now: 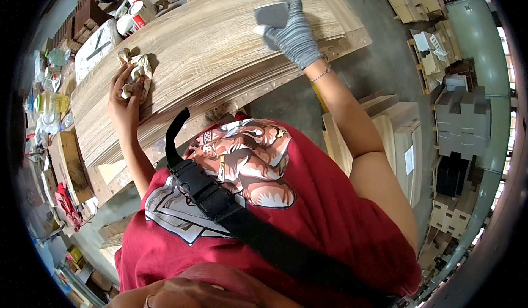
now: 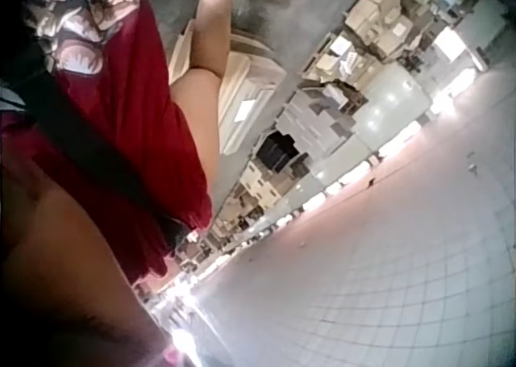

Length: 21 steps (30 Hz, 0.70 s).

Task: The person applies filler to cracks in wooden boards with a putty knife, wipes the surface with a rag, and sands the edges with a block.

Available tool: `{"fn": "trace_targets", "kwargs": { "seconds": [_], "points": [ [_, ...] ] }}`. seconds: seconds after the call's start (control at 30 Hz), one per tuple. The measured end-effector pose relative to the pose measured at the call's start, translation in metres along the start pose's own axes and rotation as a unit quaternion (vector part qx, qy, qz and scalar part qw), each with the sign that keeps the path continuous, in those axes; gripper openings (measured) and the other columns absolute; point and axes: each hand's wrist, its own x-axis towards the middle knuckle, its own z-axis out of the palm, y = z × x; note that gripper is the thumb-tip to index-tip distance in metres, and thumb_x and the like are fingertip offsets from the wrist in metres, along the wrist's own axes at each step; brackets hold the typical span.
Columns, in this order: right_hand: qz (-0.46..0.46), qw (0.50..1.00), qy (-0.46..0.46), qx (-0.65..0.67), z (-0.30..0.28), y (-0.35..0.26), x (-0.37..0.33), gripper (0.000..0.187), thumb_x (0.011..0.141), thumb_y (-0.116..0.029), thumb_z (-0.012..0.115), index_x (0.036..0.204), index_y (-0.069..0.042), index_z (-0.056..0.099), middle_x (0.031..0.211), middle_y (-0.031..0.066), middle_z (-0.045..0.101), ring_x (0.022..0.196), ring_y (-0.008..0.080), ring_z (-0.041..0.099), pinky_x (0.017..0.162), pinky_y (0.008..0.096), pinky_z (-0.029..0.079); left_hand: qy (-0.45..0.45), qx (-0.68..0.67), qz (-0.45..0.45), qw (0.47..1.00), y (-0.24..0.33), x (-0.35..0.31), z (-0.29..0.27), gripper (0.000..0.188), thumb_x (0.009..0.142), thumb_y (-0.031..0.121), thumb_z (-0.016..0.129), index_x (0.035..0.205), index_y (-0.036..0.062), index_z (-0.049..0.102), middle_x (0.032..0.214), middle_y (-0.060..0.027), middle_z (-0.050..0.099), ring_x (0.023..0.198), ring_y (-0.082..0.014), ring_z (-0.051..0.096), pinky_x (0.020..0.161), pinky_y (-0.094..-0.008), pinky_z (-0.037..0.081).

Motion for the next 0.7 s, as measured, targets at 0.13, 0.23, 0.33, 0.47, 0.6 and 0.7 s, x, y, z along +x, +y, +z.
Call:
{"fn": "trace_targets", "kwargs": {
  "seconds": [0.13,0.23,0.33,0.47,0.6,0.7],
  "points": [
    [-0.004,1.0,-0.009,-0.007,0.001,0.001,0.002,0.073,0.072,-0.012,0.083,0.128,-0.009,0.037,0.112,0.0166,0.059,0.101,0.0262,0.062,0.087,0.0371,0.055,0.002,-0.007,0.009,1.0,-0.008,0.001,0.003,0.038,0.084,0.017,0.068,0.123,0.0143,0.066,0.134,-0.0075,0.058,0.123,-0.0247,0.056,0.1,-0.0342,0.044],
    [0.043,0.999,-0.021,-0.004,0.007,-0.02,-0.004,0.07,0.073,-0.009,0.081,0.127,-0.008,0.037,0.113,0.0168,0.059,0.101,0.0254,0.062,0.087,0.0361,0.056,0.001,-0.015,0.008,1.0,-0.004,0.001,0.003,0.038,0.084,0.017,0.069,0.123,0.014,0.066,0.133,-0.0077,0.058,0.122,-0.0247,0.056,0.1,-0.0343,0.044],
    [0.037,0.999,0.001,0.009,-0.009,0.001,0.008,0.07,0.072,-0.01,0.082,0.126,-0.011,0.038,0.108,0.0139,0.059,0.099,0.0225,0.061,0.087,0.0346,0.055,0.005,-0.008,0.005,1.0,-0.005,0.0,0.004,0.038,0.084,0.017,0.069,0.122,0.0134,0.066,0.132,-0.008,0.059,0.121,-0.025,0.057,0.099,-0.0344,0.044],
    [-0.021,0.998,0.006,0.05,0.012,-0.008,-0.006,0.07,0.07,-0.01,0.084,0.124,-0.01,0.039,0.106,0.0117,0.059,0.098,0.0203,0.061,0.082,0.0346,0.055,-0.011,-0.037,0.006,0.999,-0.006,0.004,0.009,0.039,0.084,0.014,0.069,0.122,0.0123,0.066,0.132,-0.0105,0.058,0.121,-0.0267,0.056,0.1,-0.0343,0.044],
    [-0.009,0.998,0.016,0.055,-0.003,0.015,0.007,0.072,0.068,-0.012,0.085,0.124,-0.01,0.039,0.108,0.0133,0.059,0.1,0.0222,0.061,0.082,0.035,0.054,-0.013,-0.032,0.007,0.999,-0.018,0.003,0.003,0.037,0.086,0.012,0.068,0.122,0.0061,0.064,0.132,-0.0139,0.057,0.122,-0.0271,0.055,0.1,-0.0345,0.043],
    [0.043,0.999,-0.005,0.0,0.001,-0.008,0.002,0.072,0.068,-0.014,0.083,0.125,-0.01,0.038,0.11,0.0151,0.058,0.1,0.0246,0.061,0.083,0.0364,0.054,-0.016,-0.033,0.015,0.999,-0.017,0.004,0.0,0.037,0.087,0.016,0.07,0.121,0.0041,0.064,0.131,-0.0135,0.058,0.122,-0.0269,0.055,0.1,-0.0356,0.043]
  ]
}}
